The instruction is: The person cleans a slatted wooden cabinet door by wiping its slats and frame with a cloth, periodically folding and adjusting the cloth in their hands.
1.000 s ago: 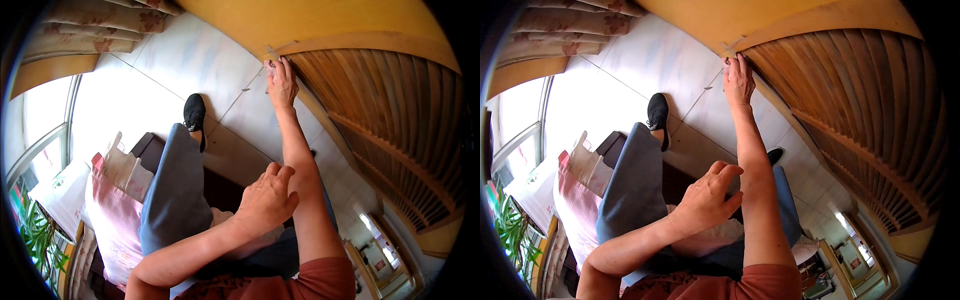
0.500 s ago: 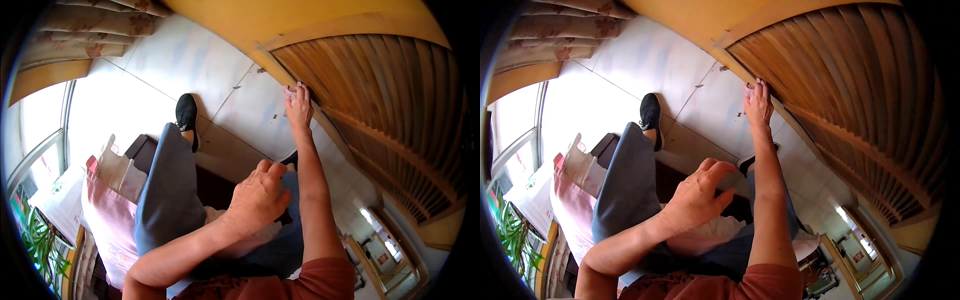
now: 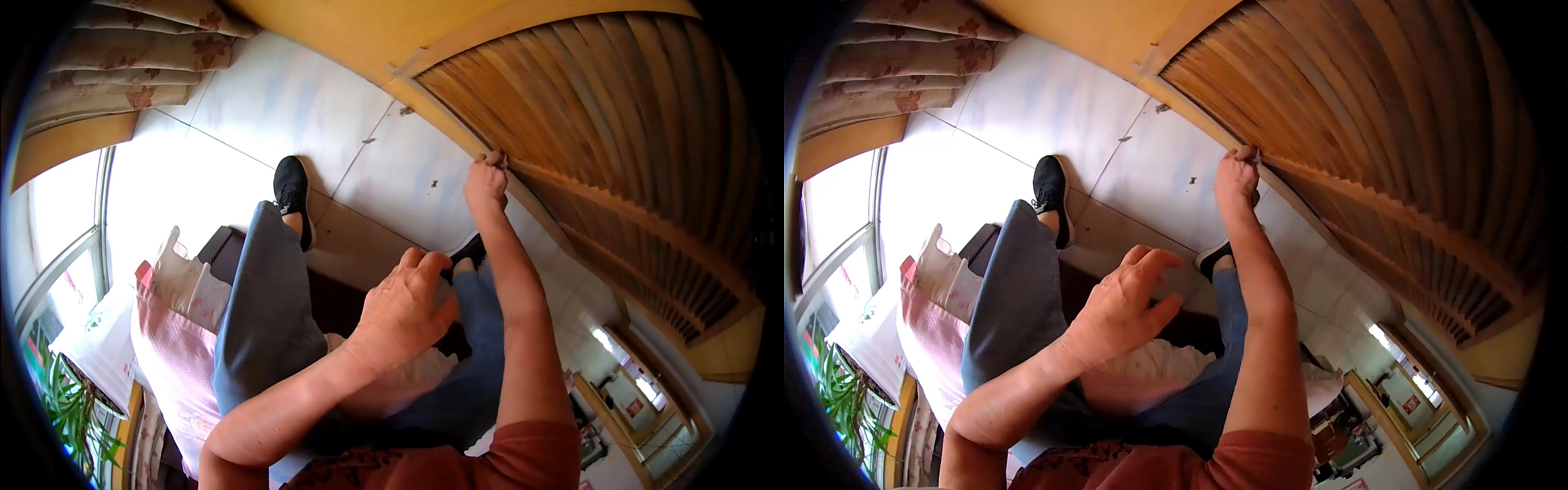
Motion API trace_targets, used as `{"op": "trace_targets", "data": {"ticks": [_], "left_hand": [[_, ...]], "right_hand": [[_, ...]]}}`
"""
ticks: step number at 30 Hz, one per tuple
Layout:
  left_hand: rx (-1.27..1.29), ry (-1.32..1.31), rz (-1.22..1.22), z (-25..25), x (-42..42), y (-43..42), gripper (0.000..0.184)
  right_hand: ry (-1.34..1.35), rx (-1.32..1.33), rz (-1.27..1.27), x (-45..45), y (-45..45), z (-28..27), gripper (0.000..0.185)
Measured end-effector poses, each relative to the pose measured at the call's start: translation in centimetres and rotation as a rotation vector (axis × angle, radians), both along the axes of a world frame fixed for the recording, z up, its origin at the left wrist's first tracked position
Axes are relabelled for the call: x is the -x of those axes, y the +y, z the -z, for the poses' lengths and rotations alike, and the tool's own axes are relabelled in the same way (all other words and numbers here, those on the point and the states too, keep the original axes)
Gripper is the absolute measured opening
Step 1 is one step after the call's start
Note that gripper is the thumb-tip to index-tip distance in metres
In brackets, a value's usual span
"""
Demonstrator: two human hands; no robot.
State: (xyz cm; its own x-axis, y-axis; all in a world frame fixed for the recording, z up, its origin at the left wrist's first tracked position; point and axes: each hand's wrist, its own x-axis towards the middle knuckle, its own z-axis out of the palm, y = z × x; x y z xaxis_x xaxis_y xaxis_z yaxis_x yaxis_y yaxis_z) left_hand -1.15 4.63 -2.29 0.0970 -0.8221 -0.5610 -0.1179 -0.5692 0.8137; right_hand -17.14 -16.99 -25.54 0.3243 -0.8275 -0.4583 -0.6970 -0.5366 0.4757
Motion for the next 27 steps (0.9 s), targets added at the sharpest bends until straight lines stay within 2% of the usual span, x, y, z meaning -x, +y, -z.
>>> {"op": "trace_targets", "data": {"ticks": [3, 5, 6, 8, 9, 11, 12, 14, 18, 21, 24, 26, 27], "left_hand": [[0.021, 0.003, -0.013, -0.5, -0.1, 0.1, 0.036], [0.034, 0.005, -0.008, -0.7, 0.0, 0.1, 0.036], [0.038, 0.003, -0.003, -0.7, 0.2, 0.1, 0.036], [0.033, 0.020, 0.020, -0.5, 0.6, 0.1, 0.037], [0.055, 0.019, 0.011, -0.4, 0.7, 0.2, 0.037], [0.066, 0.013, -0.002, -0.4, 0.7, 0.2, 0.037], [0.073, -0.001, 0.003, -0.7, 0.8, 0.2, 0.036], [0.066, -0.009, 0.010, -1.1, 1.2, 0.4, 0.035], [0.061, -0.029, 0.023, -0.9, 1.2, 0.1, 0.032], [0.042, -0.025, 0.013, -0.7, 0.6, 0.1, 0.032], [0.025, -0.022, 0.008, -0.6, 0.0, 0.2, 0.033], [0.024, -0.027, 0.003, -0.5, 0.0, 0.3, 0.033], [0.037, -0.036, 0.003, -0.5, 0.0, 0.4, 0.033]], "right_hand": [[-0.072, -0.047, 0.118, -0.3, 0.3, -3.5, 0.036], [0.016, -0.444, 0.142, 0.5, 2.4, -6.4, 0.030], [-0.037, -0.714, 0.202, 0.7, 2.7, -8.0, 0.032], [-0.276, -0.608, 0.072, 3.6, 4.5, -7.1, 0.028], [-0.277, -0.600, 0.074, 4.1, 4.7, -6.6, 0.028], [-0.702, -0.239, -0.240, 4.6, 5.2, -5.2, 0.025], [-0.702, -0.254, -0.237, 3.2, 5.6, -6.0, 0.025], [-0.918, -0.166, -0.352, 0.1, 5.1, -6.8, 0.023], [-0.945, -0.099, -0.467, -4.2, 3.1, -3.4, 0.036], [-0.960, -0.086, -0.423, -6.7, 2.1, -1.7, 0.045], [-1.041, -0.068, -0.412, -8.4, 2.0, -0.6, 0.040], [-1.002, -0.061, -0.374, -8.6, 2.1, -0.3, 0.047], [-1.067, -0.048, -0.378, -8.5, 1.7, -0.1, 0.051]]}}
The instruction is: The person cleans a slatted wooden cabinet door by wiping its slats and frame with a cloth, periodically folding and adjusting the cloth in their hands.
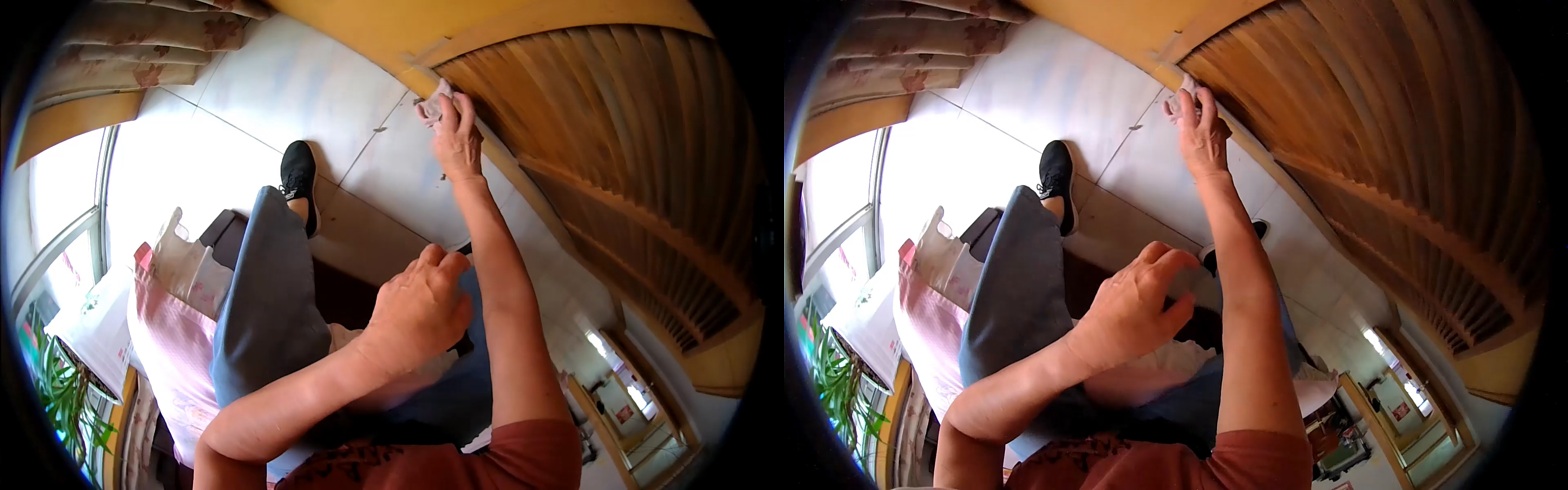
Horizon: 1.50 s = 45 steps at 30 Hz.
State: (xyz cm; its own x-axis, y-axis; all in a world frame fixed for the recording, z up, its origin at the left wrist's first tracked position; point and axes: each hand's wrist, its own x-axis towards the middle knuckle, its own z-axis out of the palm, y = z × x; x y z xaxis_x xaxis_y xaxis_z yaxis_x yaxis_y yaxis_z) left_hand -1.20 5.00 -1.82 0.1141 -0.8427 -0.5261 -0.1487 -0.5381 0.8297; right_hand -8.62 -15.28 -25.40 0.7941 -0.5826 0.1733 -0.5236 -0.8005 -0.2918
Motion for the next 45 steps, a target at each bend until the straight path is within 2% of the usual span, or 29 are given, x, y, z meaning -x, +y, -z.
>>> {"op": "trace_targets", "data": {"ticks": [2, 3, 5, 9, 11, 13, 16, 21, 23, 27, 34, 37, 43, 45], "left_hand": [[0.007, -0.010, -0.007, 0.2, -0.1, 0.1, 0.033], [0.004, -0.006, 0.004, 0.2, -0.1, 0.1, 0.033], [0.001, -0.002, 0.017, 0.2, -0.1, 0.2, 0.033], [0.002, 0.013, 0.016, 0.0, 0.0, 0.1, 0.033], [-0.001, 0.018, 0.025, 0.1, 0.0, 0.1, 0.033], [-0.008, 0.028, 0.043, 0.1, 0.0, 0.1, 0.033], [-0.001, 0.045, 0.031, 0.1, -0.1, 0.0, 0.033], [-0.007, 0.048, 0.044, 0.3, -0.1, -0.1, 0.033], [0.000, 0.046, 0.039, 0.4, 0.0, -0.1, 0.033], [-0.002, 0.038, 0.048, 0.3, 0.0, -0.2, 0.033], [-0.003, 0.055, 0.054, 0.1, 0.1, -0.3, 0.033], [-0.018, 0.065, 0.070, 0.1, 0.2, -0.3, 0.034], [0.014, 0.057, 0.069, 0.2, 0.3, -0.3, 0.035], [0.005, 0.065, 0.076, 0.0, 0.1, -0.3, 0.034]], "right_hand": [[-0.091, 0.012, 0.025, -0.3, -0.3, 0.4, 0.057], [-0.044, -0.037, 0.063, -0.3, -0.3, -0.2, 0.051], [0.013, 0.106, 0.018, 0.0, -1.0, 0.2, 0.048], [0.031, 0.186, -0.024, -0.7, -1.6, 0.1, 0.044], [0.109, 0.315, -0.067, -1.3, -1.8, 0.4, 0.038], [0.110, 0.318, -0.060, -1.8, -2.0, 1.0, 0.042], [0.159, 0.181, -0.034, -2.2, -1.8, 1.5, 0.046], [0.212, 0.170, 0.043, -2.4, -1.7, 1.8, 0.048], [0.347, 0.114, 0.137, -2.0, -1.0, 1.6, 0.051], [0.302, 0.116, 0.224, 0.8, -0.4, 2.6, 0.050], [0.429, -0.002, 0.385, 6.3, 0.0, 1.0, 0.049], [0.477, 0.080, 0.390, 8.0, -0.1, 1.4, 0.049], [0.337, -0.006, 0.497, 10.9, 0.0, 1.8, 0.056], [0.447, -0.075, 0.591, 11.0, 0.2, 0.6, 0.056]]}}
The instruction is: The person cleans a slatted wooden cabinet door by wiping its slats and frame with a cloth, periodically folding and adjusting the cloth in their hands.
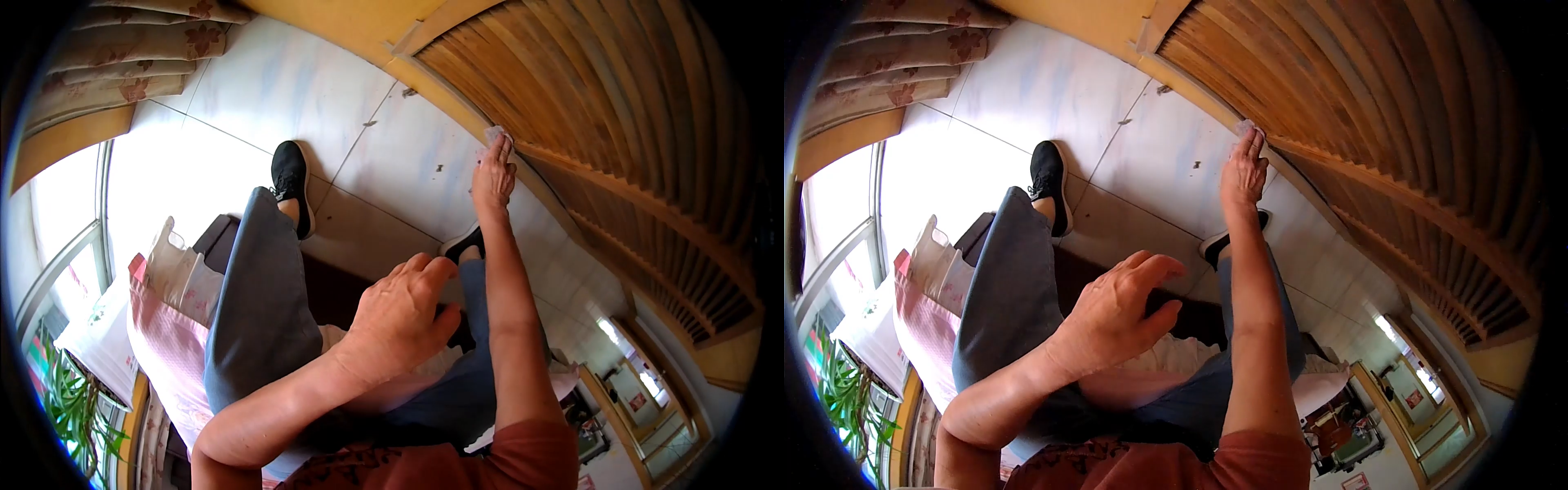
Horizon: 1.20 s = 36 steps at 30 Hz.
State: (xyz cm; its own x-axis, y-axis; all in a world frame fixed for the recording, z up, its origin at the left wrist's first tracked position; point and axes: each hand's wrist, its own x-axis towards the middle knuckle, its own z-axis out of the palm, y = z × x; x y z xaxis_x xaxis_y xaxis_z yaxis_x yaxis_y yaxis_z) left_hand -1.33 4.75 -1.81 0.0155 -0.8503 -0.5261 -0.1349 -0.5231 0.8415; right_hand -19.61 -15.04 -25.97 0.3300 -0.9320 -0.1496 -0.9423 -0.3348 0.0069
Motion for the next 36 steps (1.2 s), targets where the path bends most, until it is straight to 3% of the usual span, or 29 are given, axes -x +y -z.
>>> {"op": "trace_targets", "data": {"ticks": [4, 6, 7, 8, 10, 15, 18, 20, 22, 24, 26, 28, 30, 32, 34, 36], "left_hand": [[0.025, -0.008, -0.001, -0.4, -0.1, 0.1, 0.033], [0.046, -0.025, -0.018, -0.3, 0.4, 0.4, 0.033], [0.053, -0.037, -0.027, -0.1, 0.7, 0.5, 0.033], [0.059, -0.039, -0.046, -0.1, 0.7, 0.6, 0.033], [0.061, -0.057, -0.021, 0.0, 1.0, 0.7, 0.030], [0.006, -0.116, 0.242, -0.3, 0.7, 1.0, 0.026], [0.016, -0.161, 0.319, -0.2, 0.7, 1.5, 0.025], [0.041, -0.175, 0.319, -0.3, 0.2, 1.7, 0.025], [0.065, -0.156, 0.273, -0.4, -0.2, 1.6, 0.024], [0.055, -0.158, 0.269, -0.5, -0.9, 1.3, 0.025], [0.048, -0.167, 0.272, -0.5, -1.2, 1.2, 0.025], [0.089, -0.198, 0.307, 0.1, -0.9, 1.6, 0.025], [0.045, -0.189, 0.443, -0.6, -2.1, 1.2, 0.029], [0.187, -0.230, 0.520, 0.4, -2.6, 1.9, 0.028], [0.077, -0.160, 0.684, 0.3, -3.5, 1.0, 0.026], [0.220, -0.136, 0.708, 1.8, -3.5, 1.3, 0.022]], "right_hand": [[0.044, 0.078, -0.119, -0.6, -1.0, -2.3, 0.050], [0.228, -0.219, 0.045, -2.9, -2.0, -5.8, 0.041], [0.059, -0.061, -0.071, -2.7, -1.3, -6.0, 0.032], [0.059, -0.054, -0.090, -3.2, -0.8, -6.9, 0.032], [-0.309, 0.106, -0.545, -4.5, 0.6, -8.0, 0.035], [-0.384, 0.184, -0.931, -12.7, 3.5, -10.3, 0.042], [-0.280, 0.408, -0.992, -17.6, 2.2, -9.8, 0.041], [0.057, 0.561, -0.872, -19.9, 0.5, -9.2, 0.043], [0.140, 0.516, -0.849, -20.4, -1.3, -6.1, 0.042], [0.531, 0.541, -1.029, -20.4, -1.6, -2.9, 0.035], [0.601, 0.036, -1.098, -19.3, -1.8, 1.1, 0.028], [0.389, -0.094, -1.126, -17.7, 1.2, 0.7, 0.019], [-0.131, -0.179, -1.022, -14.7, 5.4, -0.3, 0.020], [-0.380, -0.589, -0.505, -12.0, 10.5, -3.9, 0.024], [-0.284, -0.811, -0.298, -8.5, 13.7, -8.8, 0.028], [-0.372, -0.276, -0.578, -2.4, 17.6, -10.0, 0.030]]}}
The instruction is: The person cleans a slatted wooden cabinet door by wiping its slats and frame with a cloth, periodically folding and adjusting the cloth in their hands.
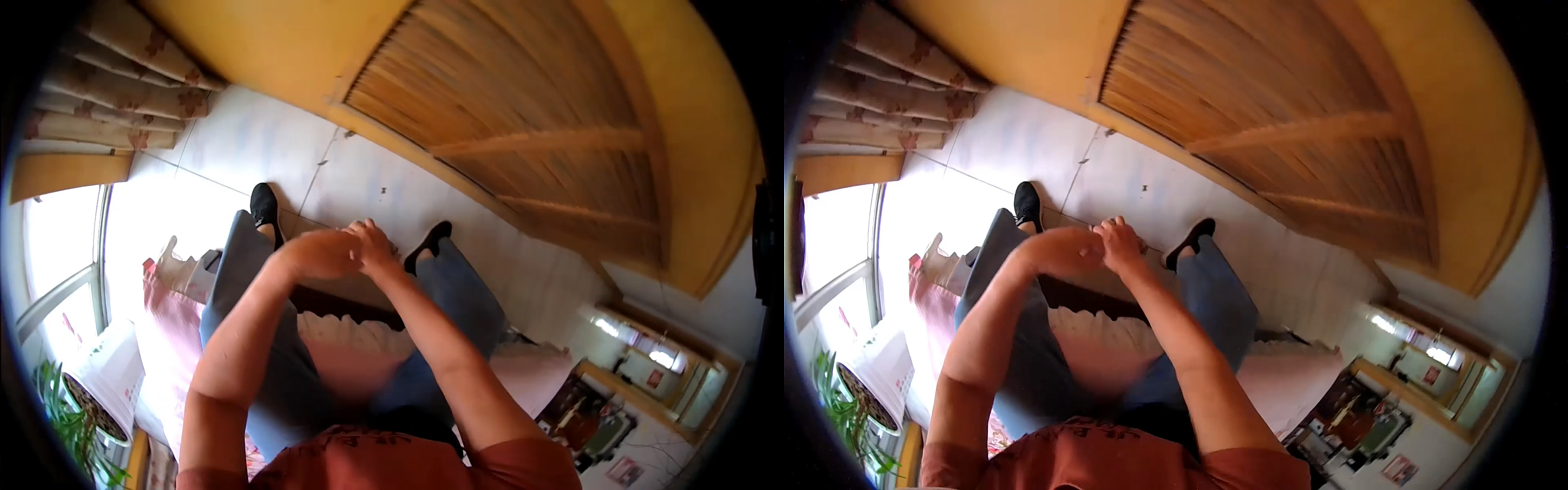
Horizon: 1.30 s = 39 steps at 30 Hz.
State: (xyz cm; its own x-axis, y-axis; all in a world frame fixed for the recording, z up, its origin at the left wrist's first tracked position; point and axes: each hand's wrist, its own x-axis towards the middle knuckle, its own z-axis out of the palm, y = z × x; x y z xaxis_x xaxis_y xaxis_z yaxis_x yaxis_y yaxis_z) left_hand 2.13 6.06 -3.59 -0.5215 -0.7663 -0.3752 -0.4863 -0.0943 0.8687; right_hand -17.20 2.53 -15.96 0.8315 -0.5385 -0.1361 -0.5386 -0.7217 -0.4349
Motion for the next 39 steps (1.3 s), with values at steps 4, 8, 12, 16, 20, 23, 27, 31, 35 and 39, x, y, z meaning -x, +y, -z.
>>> {"op": "trace_targets", "data": {"ticks": [4, 8, 12, 16, 20, 23, 27, 31, 35, 39], "left_hand": [[-0.019, -0.125, -0.358, 0.3, 3.0, 3.5, 0.027], [-0.122, 0.252, -0.733, -3.6, 9.4, 7.9, 0.060], [-0.725, 1.078, -0.755, -8.4, 18.0, 13.9, 0.058], [-0.706, 1.142, -0.822, -10.8, 24.1, 18.2, 0.049], [-0.654, 1.176, -0.907, -11.4, 24.9, 19.3, 0.040], [-0.605, 1.050, -0.881, -11.8, 23.4, 17.5, 0.042], [-0.618, 1.056, -0.854, -12.0, 20.8, 12.3, 0.040], [-0.853, 1.034, -0.850, -8.4, 19.3, 6.1, 0.040], [-1.000, 1.224, -1.039, -6.7, 20.1, 2.3, 0.037], [-1.059, 1.266, -1.163, -9.8, 20.5, 1.7, 0.034]], "right_hand": [[-0.327, -0.197, 0.267, 4.9, 3.3, -10.1, 0.029], [-0.393, -0.453, 0.570, 11.0, 6.4, -19.8, 0.033], [-0.804, -0.397, 0.439, 15.3, 10.6, -25.0, 0.031], [-0.706, -0.226, 0.385, 19.3, 14.4, -26.5, 0.031], [-0.899, -0.534, 0.330, 21.8, 15.0, -27.1, 0.033], [-0.995, -0.740, 0.435, 22.0, 12.5, -26.6, 0.029], [-0.796, -0.568, 0.598, 22.2, 4.3, -23.1, 0.031], [-0.421, -0.407, 0.401, 20.6, -4.9, -20.8, 0.034], [-0.029, -0.234, 0.127, 19.5, -11.1, -17.3, 0.038], [0.276, -0.243, -0.043, 19.7, -11.7, -18.1, 0.040]]}}
